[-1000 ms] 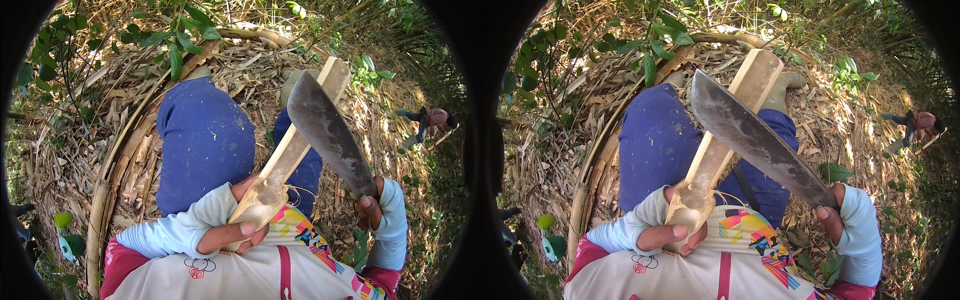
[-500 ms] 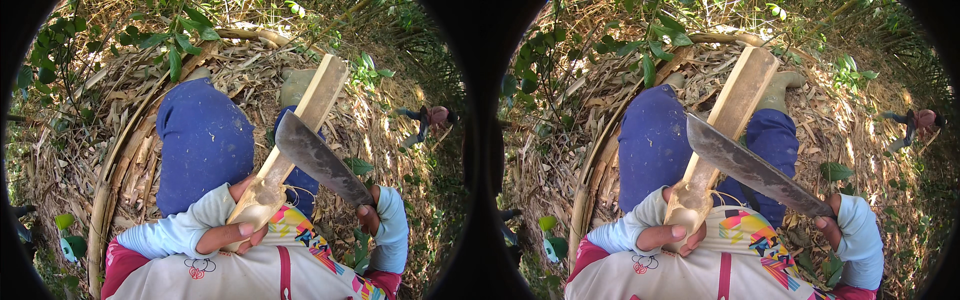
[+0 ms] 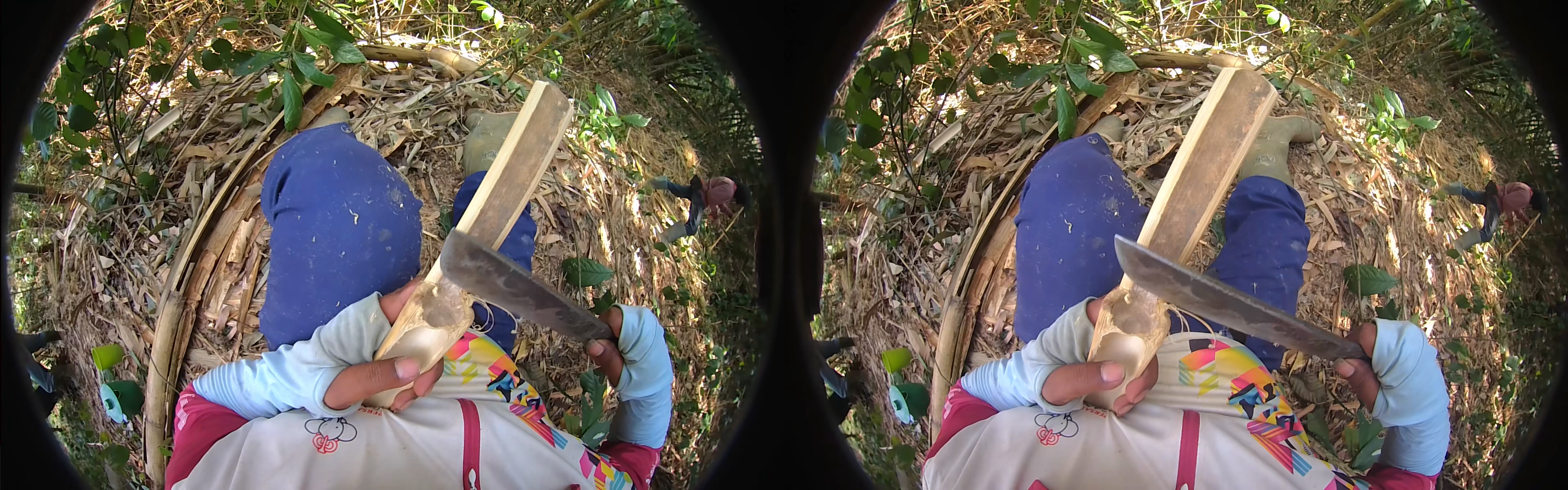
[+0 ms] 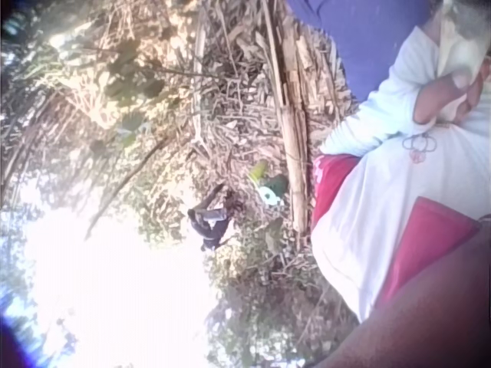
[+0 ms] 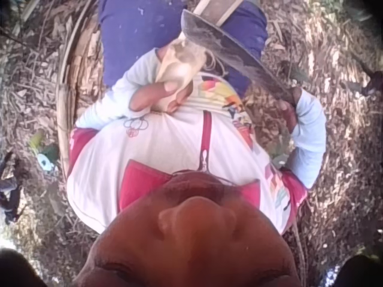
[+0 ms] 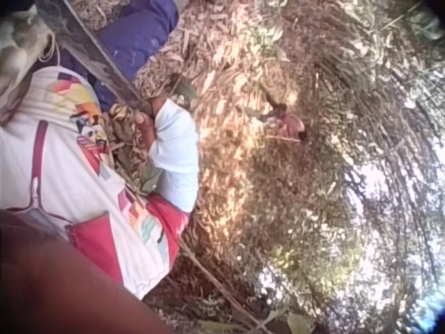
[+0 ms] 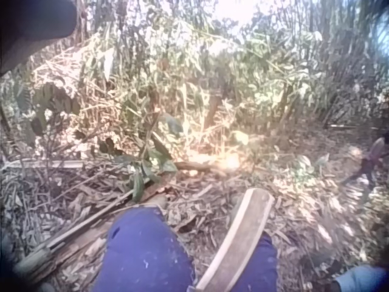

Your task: The person sits on the ground in a forested area and uses a large machete to sharpen a wooden tool handle. They repeatedly draw the blade along the handle's edges to smooth and shape the wood.

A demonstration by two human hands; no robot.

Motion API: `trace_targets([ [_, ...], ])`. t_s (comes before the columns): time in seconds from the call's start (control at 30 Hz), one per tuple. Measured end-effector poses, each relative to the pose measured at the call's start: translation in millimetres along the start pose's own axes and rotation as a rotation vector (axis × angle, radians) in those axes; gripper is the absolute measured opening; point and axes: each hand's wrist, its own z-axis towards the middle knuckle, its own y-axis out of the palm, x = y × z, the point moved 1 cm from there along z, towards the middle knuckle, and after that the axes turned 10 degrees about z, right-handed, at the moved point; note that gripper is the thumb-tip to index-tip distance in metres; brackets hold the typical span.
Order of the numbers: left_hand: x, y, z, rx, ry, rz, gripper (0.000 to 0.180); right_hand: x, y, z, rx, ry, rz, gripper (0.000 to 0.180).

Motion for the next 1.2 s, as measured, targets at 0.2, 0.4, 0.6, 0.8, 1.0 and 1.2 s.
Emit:
trace_targets([
  [0.2,-1,3,1,-0.003,0.078,0.043,0.055,13,0,-10,0.196,-0.056,0.049,0.017],
  [0.4,-5,3,-1,0.038,0.085,-0.042,0.057,13,31,3,0.222,-0.4,-0.136,0.031],
  [0.6,-8,4,-5,0.066,0.094,-0.059,0.057,14,41,11,0.277,-0.494,-0.282,0.02],
  [0.8,-8,4,-2,0.053,0.091,-0.087,0.064,33,62,9,0.314,-0.114,0.451,0.021],
  [1.0,-9,6,-3,0.106,0.103,-0.084,0.071,-31,74,52,0.37,-0.151,0.945,0.035],
  [1.2,-12,9,-4,0.189,0.119,0.149,0.081,-64,76,75,0.245,-0.322,0.776,0.034],
])
